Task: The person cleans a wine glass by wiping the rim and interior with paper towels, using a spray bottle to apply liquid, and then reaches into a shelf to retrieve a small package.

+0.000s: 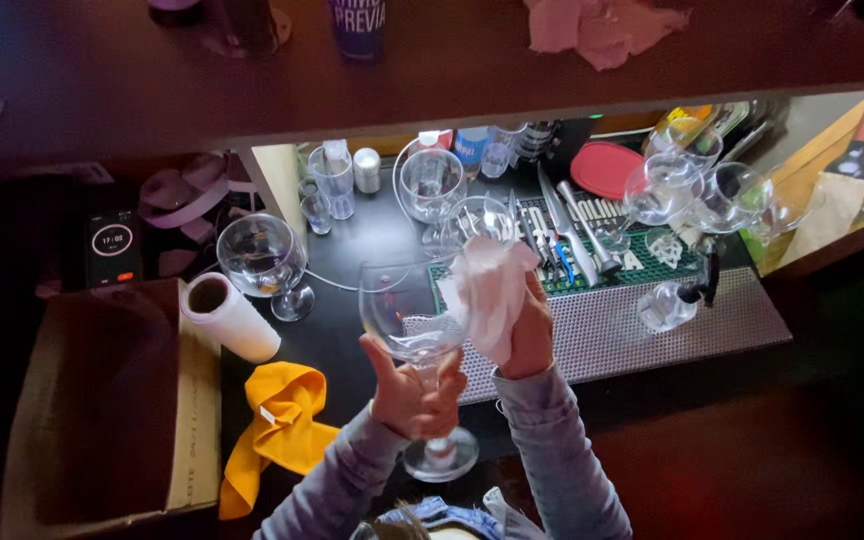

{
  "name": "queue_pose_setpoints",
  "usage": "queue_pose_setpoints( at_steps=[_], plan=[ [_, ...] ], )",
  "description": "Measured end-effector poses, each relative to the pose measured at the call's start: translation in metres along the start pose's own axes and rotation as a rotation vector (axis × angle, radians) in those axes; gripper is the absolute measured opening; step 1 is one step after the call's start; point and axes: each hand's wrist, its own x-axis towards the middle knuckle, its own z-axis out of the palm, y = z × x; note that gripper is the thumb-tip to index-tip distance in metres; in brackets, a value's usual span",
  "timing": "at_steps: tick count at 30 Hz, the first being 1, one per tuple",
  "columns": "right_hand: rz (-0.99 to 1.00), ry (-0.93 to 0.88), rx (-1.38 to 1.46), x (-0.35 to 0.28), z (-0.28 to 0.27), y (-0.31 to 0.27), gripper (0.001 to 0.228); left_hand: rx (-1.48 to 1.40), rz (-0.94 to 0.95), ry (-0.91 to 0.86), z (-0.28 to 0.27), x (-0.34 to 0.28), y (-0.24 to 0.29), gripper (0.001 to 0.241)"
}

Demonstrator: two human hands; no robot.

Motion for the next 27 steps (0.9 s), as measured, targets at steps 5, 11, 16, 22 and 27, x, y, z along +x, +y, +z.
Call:
queue_pose_setpoints(
  at_steps=[5,11,16,22,27],
  plan=[
    [0.121,-0.068,0.03,-0.003,-0.02,0.023,0.05,-0.477,-0.278,-0.189,0.019,-0.008,-0.02,0.104],
    [0.059,-0.308,0.146,0.007,-0.082,0.054,0.042,-0.215,-0.32,0.37,-0.009,-0.019,-0.045,0.114],
    [0.039,0.012,-0.337,-0.011,-0.083,0.039,0.025,0.112,-0.368,0.583,0.009,-0.018,-0.048,0.095],
    [-0.242,0.091,-0.774,-0.056,-0.051,0.019,0.047,0.003,-0.401,0.535,-0.001,-0.006,-0.067,0.073],
    [-0.532,-0.025,-1.127,-0.089,-0.064,0.017,0.048,-0.025,-0.299,0.633,-0.024,0.002,-0.085,0.075]
  ],
)
